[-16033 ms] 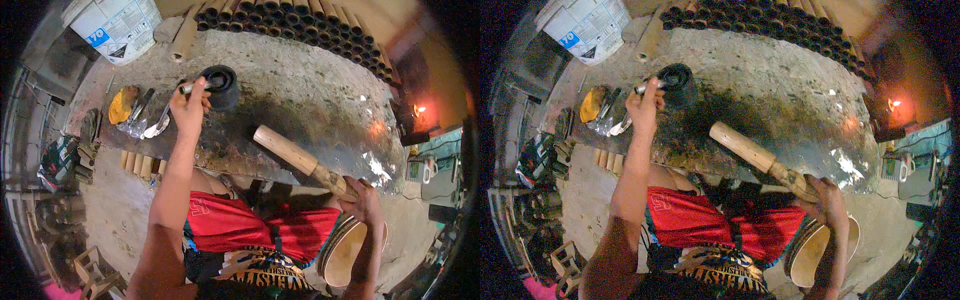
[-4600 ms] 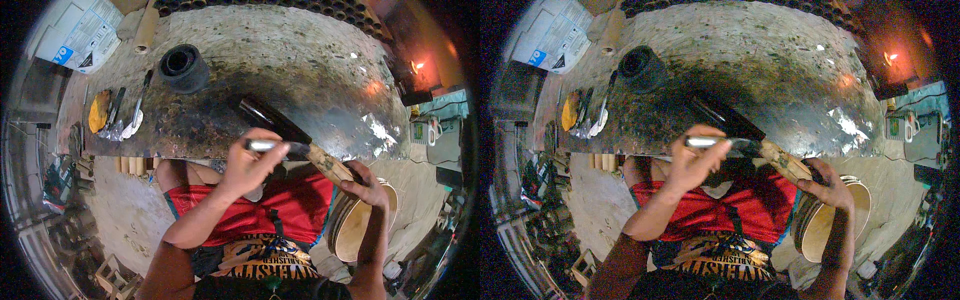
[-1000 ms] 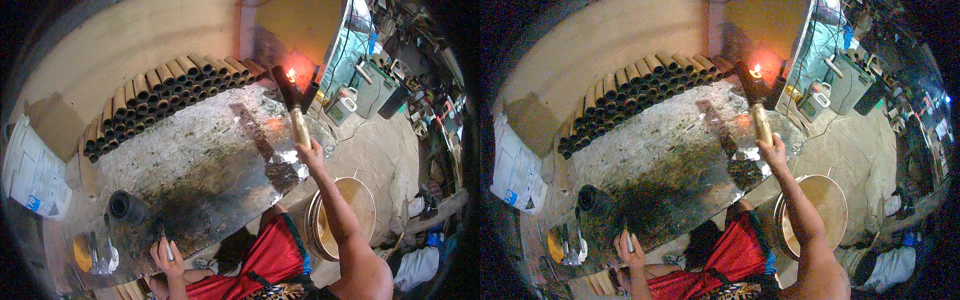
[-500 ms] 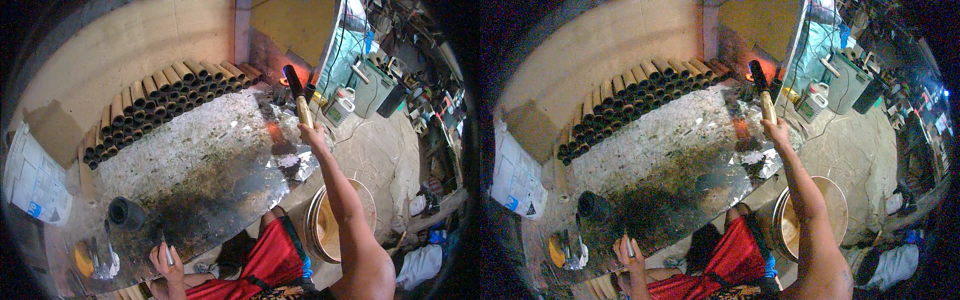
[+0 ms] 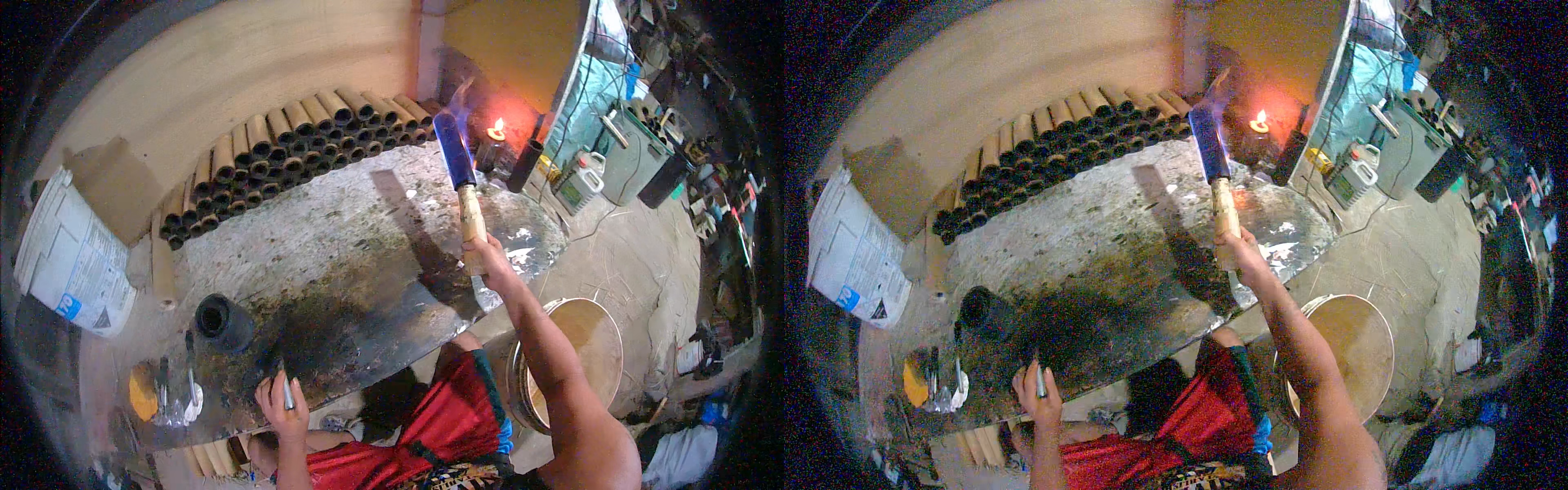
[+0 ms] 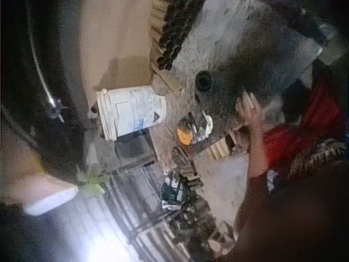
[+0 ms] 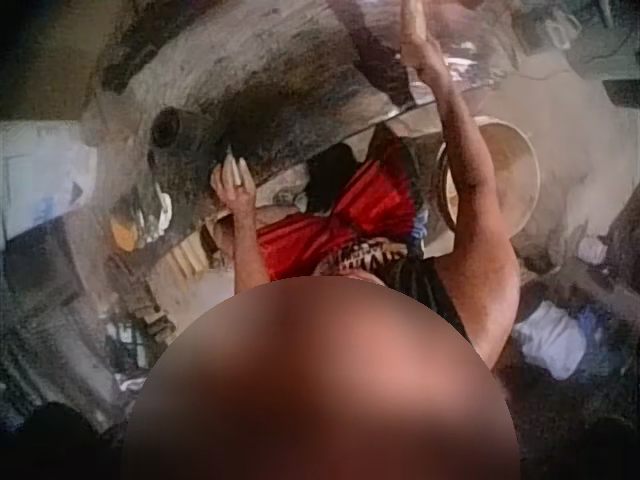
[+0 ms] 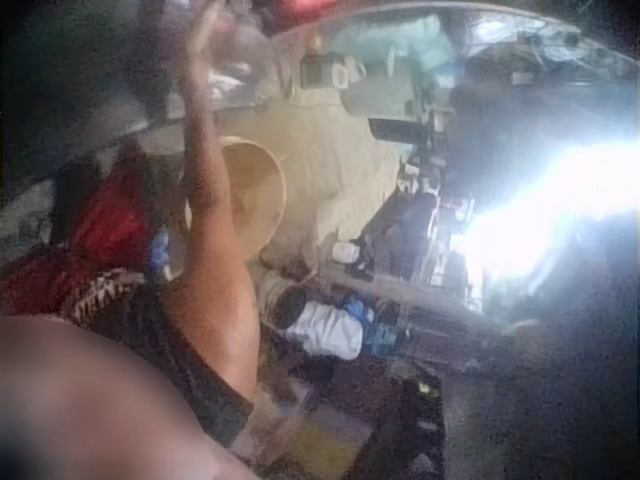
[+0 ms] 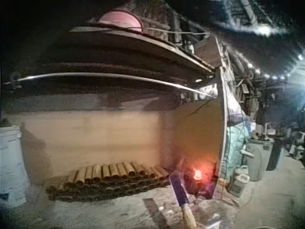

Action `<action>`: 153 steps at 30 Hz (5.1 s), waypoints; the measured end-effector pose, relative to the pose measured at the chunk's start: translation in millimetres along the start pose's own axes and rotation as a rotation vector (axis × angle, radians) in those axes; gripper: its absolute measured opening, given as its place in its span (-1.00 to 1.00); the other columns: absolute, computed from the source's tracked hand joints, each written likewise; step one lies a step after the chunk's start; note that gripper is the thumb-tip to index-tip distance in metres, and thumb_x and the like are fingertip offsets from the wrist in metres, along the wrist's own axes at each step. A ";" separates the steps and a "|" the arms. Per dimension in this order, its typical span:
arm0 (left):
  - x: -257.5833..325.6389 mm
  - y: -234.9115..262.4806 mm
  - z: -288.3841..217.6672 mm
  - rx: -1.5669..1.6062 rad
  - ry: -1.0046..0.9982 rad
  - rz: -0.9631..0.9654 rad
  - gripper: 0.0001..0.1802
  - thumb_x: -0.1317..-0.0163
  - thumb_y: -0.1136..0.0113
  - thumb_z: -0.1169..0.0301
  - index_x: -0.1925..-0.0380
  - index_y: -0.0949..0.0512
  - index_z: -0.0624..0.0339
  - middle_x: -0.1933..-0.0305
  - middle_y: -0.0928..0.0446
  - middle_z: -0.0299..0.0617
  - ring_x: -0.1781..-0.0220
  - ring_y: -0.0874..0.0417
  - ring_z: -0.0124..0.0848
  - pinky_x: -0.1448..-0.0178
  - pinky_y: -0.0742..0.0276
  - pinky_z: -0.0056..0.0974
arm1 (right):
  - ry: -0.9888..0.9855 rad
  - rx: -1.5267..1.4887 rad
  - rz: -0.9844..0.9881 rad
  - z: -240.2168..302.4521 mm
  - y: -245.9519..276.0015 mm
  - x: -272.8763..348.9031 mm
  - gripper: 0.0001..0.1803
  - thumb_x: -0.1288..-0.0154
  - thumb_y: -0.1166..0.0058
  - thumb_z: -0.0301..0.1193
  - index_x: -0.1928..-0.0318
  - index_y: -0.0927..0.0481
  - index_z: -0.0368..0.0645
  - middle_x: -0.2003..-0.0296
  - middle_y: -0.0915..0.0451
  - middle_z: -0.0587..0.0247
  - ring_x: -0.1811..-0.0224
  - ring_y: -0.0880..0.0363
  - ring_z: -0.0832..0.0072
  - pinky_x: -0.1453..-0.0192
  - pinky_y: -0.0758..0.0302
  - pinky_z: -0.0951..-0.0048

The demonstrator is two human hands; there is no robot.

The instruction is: The person repeatedly paints the exterior of bamboo tubes with a dark finish using a brush, then heats each tube over a flame before placing it into a bucket. The process is repeated for multiple tubes.

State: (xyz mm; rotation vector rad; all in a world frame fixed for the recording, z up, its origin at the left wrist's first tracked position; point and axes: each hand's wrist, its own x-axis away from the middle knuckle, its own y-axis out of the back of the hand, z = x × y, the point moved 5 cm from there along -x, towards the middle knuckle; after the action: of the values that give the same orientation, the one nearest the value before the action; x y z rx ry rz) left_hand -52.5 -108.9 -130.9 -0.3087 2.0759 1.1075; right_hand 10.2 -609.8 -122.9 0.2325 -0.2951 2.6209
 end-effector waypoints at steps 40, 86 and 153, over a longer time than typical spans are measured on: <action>-2.2 3.4 1.9 0.102 0.005 -0.079 -0.67 -0.14 -0.32 0.51 0.06 -0.58 0.28 0.15 -0.56 0.03 0.11 -0.55 -0.01 0.00 -0.44 0.01 | 0.010 -0.062 0.270 -19.0 -73.2 38.7 -0.54 -0.36 -0.15 -0.13 -0.10 -0.43 -0.12 0.20 -0.58 0.24 0.33 -0.62 0.39 0.25 -0.64 0.29; -2.0 2.1 1.9 0.125 0.001 -0.056 -0.68 -0.17 -0.30 0.53 0.05 -0.57 0.30 0.15 -0.56 0.05 0.12 -0.54 0.01 -0.01 -0.45 0.03 | 0.011 -0.092 0.385 -28.4 -76.7 76.4 -0.44 -0.14 -0.35 -0.27 -0.12 -0.46 -0.16 0.28 -0.57 0.32 0.25 -0.59 0.47 0.13 -0.59 0.33; -5.4 -12.7 1.6 0.027 0.006 0.119 -0.73 -0.36 -0.17 0.53 0.00 -0.55 0.47 -0.01 -0.59 0.15 -0.03 -0.63 -0.09 -0.13 -0.55 -0.10 | -0.795 1.079 -0.063 -223.0 366.9 216.3 -0.53 0.15 -0.32 -0.22 0.16 -0.68 -0.15 0.34 -0.70 0.06 0.34 -0.64 0.24 0.24 -0.54 0.15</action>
State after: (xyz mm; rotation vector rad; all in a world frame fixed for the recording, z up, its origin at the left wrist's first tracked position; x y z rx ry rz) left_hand -41.4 -115.9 -135.3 -0.1780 2.1359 1.1488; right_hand -380.7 -771.2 -351.4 1.5786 0.8899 2.2211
